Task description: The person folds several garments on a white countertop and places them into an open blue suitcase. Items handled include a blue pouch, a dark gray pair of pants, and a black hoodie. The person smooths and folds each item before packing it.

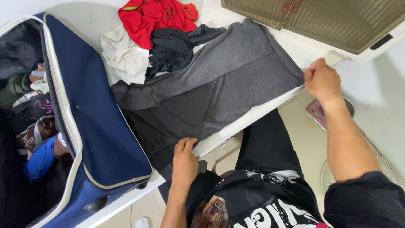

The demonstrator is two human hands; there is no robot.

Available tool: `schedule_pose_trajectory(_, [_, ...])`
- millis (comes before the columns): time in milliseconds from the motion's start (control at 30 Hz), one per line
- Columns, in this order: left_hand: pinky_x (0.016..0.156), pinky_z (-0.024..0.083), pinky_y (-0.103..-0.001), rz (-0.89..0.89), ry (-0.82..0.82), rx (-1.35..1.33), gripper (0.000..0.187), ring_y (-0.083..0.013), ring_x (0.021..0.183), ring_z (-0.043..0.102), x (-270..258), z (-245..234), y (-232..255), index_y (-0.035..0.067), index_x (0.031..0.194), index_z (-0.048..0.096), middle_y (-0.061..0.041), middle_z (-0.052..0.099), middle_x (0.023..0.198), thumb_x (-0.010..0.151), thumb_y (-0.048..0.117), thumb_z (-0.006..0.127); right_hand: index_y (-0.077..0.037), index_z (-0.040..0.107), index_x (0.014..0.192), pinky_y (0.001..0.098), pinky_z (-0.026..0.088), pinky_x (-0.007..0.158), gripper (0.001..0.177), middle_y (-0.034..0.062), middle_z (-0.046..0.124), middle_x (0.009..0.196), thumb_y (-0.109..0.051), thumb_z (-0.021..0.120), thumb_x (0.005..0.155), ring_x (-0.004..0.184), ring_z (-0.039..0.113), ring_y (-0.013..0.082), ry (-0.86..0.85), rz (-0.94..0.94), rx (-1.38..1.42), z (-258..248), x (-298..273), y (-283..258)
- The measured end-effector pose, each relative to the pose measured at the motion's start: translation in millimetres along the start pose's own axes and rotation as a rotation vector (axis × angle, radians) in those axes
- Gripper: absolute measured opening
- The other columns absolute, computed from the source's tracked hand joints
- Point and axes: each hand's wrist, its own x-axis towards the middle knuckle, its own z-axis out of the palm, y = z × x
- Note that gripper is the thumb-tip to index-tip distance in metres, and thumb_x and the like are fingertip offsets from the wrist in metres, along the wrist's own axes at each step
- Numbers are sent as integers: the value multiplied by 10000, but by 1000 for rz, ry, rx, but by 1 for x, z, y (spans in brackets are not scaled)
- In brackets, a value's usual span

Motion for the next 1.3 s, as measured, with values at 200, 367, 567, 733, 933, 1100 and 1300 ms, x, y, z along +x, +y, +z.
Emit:
schedule_pose_trajectory(200, [910, 491, -480, -9, 103, 135, 484, -397, 1114, 605, -2, -2, 3, 38, 1235, 646, -165, 651, 1203, 762, -62, 622, 12, 621, 1252, 485, 543, 849, 524, 217, 740, 881, -392, 761, 949, 921, 705, 421, -244, 40, -68, 4, -7, -12])
schedule_pose_trajectory(367, [918, 500, -463, -97, -17, 162, 506, -381, 1041, 613, -12, -27, -1, 52, 1165, 669, -158, 671, 1126, 686, -93, 593, 25, 645, 1210, 395, 557, 766, 318, 158, 737, 901, -171, 697, 964, 837, 726, 256, -204, 221, 365, -5, -8, 7])
schedule_pose_trajectory(567, [919, 524, -437, -4, -90, 34, 466, -371, 1041, 662, -16, -80, -1, 45, 1072, 724, -148, 727, 1054, 692, -143, 531, -97, 553, 1265, 308, 374, 545, 305, 39, 493, 827, 6, 533, 978, 650, 495, 163, -120, 309, 1266, -35, 3, 13])
schedule_pose_trajectory(733, [913, 540, -429, 16, 115, 60, 436, -375, 1034, 692, 19, -111, -10, 28, 1068, 731, -183, 724, 1084, 720, -145, 535, -7, 555, 1117, 333, 468, 695, 82, 88, 578, 943, -18, 517, 1045, 824, 594, 206, -227, 272, 1612, -32, 26, 10])
schedule_pose_trajectory(933, [947, 533, -435, -4, 480, 165, 324, -363, 1066, 689, 117, -113, -43, 65, 1066, 741, -145, 741, 1096, 790, -61, 626, -23, 604, 1253, 379, 519, 816, 232, 179, 698, 1180, -126, 550, 1053, 858, 617, 213, -275, 392, 1662, -6, 79, -18])
schedule_pose_trajectory(1100, [931, 424, -573, -217, 683, 346, 636, -444, 1150, 547, 176, -81, -78, 33, 1217, 648, -200, 609, 1234, 643, 159, 890, -167, 531, 1340, 423, 571, 841, 415, 125, 679, 1182, -163, 576, 927, 925, 691, 227, -175, 366, 1238, 13, 82, -54])
schedule_pose_trajectory(1300, [1205, 347, -569, -34, 510, 195, 530, -354, 1418, 456, 156, -23, -104, 83, 1328, 619, -111, 541, 1436, 884, 280, 828, -81, 623, 1347, 487, 524, 1000, 406, 164, 635, 1330, -250, 671, 980, 1149, 621, 336, 80, -151, 439, 47, 35, -85])
